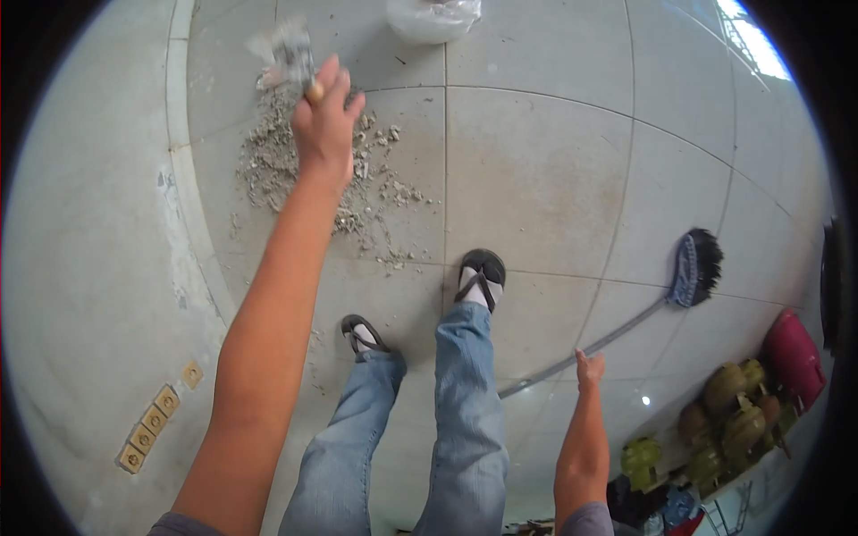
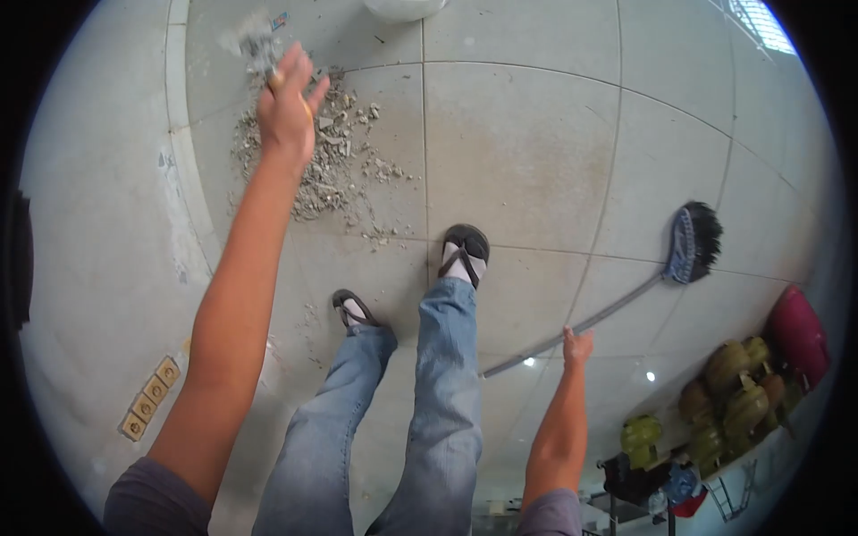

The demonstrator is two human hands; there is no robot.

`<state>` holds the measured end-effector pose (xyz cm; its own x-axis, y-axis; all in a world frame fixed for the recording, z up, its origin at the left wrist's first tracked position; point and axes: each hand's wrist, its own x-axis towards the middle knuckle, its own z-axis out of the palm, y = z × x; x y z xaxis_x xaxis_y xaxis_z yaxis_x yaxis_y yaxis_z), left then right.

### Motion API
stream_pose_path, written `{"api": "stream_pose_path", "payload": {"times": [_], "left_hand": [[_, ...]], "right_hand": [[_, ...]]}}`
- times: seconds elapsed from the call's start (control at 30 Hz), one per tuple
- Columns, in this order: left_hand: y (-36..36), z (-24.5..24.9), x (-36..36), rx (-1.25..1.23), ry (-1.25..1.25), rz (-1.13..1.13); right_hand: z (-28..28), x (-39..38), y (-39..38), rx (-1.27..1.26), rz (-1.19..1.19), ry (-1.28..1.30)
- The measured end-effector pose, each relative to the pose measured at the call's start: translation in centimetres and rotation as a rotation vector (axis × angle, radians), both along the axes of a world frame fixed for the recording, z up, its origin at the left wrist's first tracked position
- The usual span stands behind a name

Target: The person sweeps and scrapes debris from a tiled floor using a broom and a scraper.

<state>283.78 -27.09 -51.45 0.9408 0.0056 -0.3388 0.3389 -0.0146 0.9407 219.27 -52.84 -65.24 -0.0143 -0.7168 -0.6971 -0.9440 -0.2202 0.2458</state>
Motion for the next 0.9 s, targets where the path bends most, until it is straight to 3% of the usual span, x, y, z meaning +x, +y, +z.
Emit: {"api": "stream_pose_path", "payload": {"times": [0.03,0.23,0.33,0.43,0.53,0.57,0.6,0.67,0.7,0.77,0.83,0.9], "left_hand": [[1.3,-1.0,-1.5,0.069,0.059,-0.045],[19.3,-5.1,-15.9,0.602,0.540,-0.346],[31.0,-2.1,-23.8,0.795,0.867,-0.357],[37.8,5.0,-29.4,0.907,1.108,-0.412],[42.2,13.1,-33.4,0.948,1.241,-0.333],[43.3,15.8,-34.5,0.963,1.269,-0.307],[44.3,18.6,-35.6,0.960,1.286,-0.303],[48.3,22.9,-37.8,0.847,1.287,-0.245],[50.3,24.3,-39.3,0.736,1.291,-0.205],[49.1,27.4,-39.7,0.823,1.261,-0.178],[50.7,30.4,-40.7,0.801,1.266,-0.127],[54.9,32.1,-42.1,0.821,1.305,-0.139]], "right_hand": [[-2.2,-1.4,0.0,0.026,0.028,0.018],[-2.3,2.3,2.4,-0.015,-0.821,-0.090],[-10.8,-7.9,3.4,-0.180,-0.748,-0.259],[-11.4,-8.6,3.5,0.079,-0.524,-0.146],[-4.1,-0.8,6.4,-0.053,-1.009,-0.507],[-2.2,-1.0,6.8,-0.085,-0.957,-0.518],[-0.6,-3.1,6.8,-0.084,-1.058,-0.639],[2.7,-6.1,7.0,-0.619,-0.140,-0.421],[5.7,-6.3,6.2,-0.592,-0.087,-0.427],[11.4,-5.2,5.5,-0.572,0.006,-0.445],[21.6,4.2,4.8,-0.092,-0.834,-0.459],[25.2,5.5,3.4,0.292,-1.016,-0.689]]}}
